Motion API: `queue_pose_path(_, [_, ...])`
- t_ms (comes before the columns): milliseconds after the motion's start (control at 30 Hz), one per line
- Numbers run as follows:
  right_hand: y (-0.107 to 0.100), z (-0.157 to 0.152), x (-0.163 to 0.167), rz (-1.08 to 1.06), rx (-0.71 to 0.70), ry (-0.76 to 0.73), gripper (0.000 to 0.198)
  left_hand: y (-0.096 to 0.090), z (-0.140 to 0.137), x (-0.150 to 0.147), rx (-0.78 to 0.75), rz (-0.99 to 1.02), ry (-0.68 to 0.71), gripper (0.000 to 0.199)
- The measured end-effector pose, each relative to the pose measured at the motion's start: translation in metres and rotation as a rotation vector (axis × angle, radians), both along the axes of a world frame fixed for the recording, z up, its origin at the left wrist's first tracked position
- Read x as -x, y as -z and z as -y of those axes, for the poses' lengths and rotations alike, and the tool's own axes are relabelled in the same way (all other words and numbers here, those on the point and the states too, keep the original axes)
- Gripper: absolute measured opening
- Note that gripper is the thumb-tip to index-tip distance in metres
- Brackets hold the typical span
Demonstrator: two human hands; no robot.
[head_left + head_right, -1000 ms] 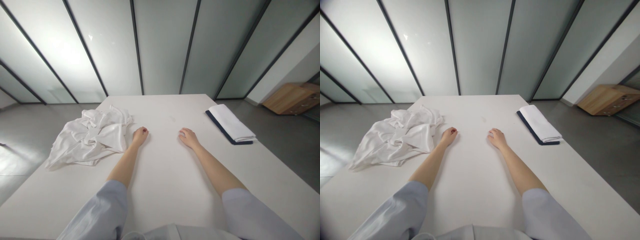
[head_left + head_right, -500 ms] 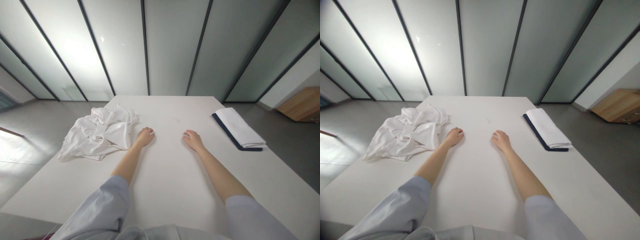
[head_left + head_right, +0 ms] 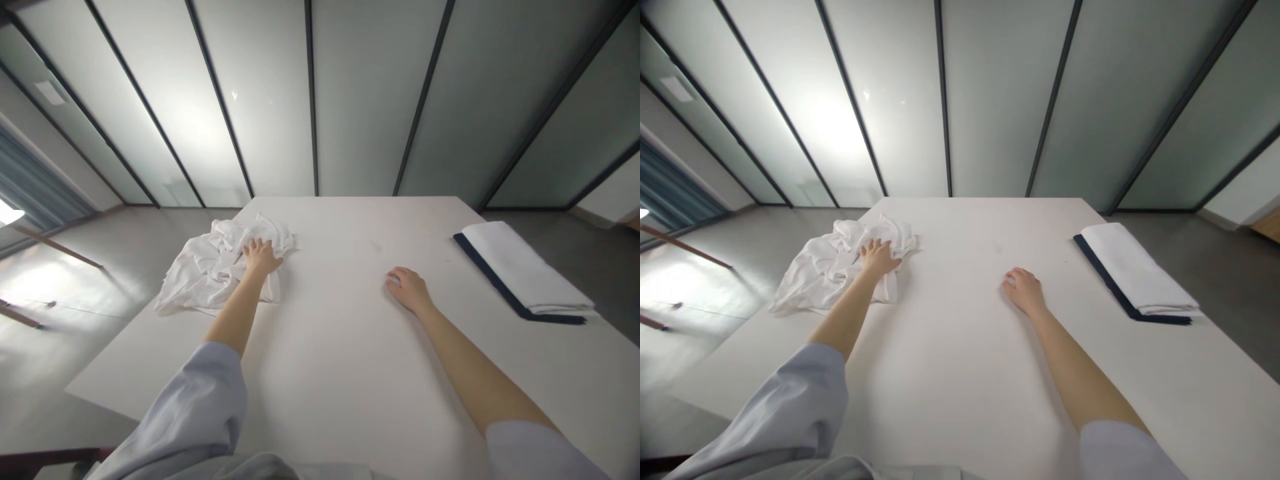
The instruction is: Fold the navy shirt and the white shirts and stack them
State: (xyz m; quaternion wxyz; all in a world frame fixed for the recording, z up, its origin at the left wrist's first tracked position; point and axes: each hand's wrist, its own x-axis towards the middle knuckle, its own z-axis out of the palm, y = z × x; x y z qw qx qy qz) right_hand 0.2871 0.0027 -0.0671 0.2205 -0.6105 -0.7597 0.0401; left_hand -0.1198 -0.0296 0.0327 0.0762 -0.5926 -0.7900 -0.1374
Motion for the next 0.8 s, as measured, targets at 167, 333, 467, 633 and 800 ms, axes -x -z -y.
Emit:
queue_pose_path(167, [-0.002, 0.001, 0.001, 0.008, 0.009, 0.004, 0.03, 0.012, -0.001, 0.041, -0.096, 0.325, -0.016, 0.02])
queue_pose_path(333, [-0.005, 0.002, 0.004, 0.019, 0.024, 0.023, 0.03, -0.007, -0.014, 0.042, -0.716, 0.879, -0.131, 0.036])
queue_pose_path(467, [-0.008, 0.004, 0.007, 0.017, 0.027, 0.033, 0.031, -0.05, -0.04, 0.002, -0.964, 1.079, 0.07, 0.041])
queue_pose_path(633, [-0.011, 0.007, 0.008, -0.062, 0.036, 0.013, 0.028, -0.081, -0.059, -0.106, -0.856, 1.011, 0.467, 0.046])
queue_pose_path(800, [-0.014, 0.001, -0.012, -0.411, -0.015, 0.08, 0.024, -0.053, -0.032, -0.197, -0.023, 0.478, 1.031, 0.061])
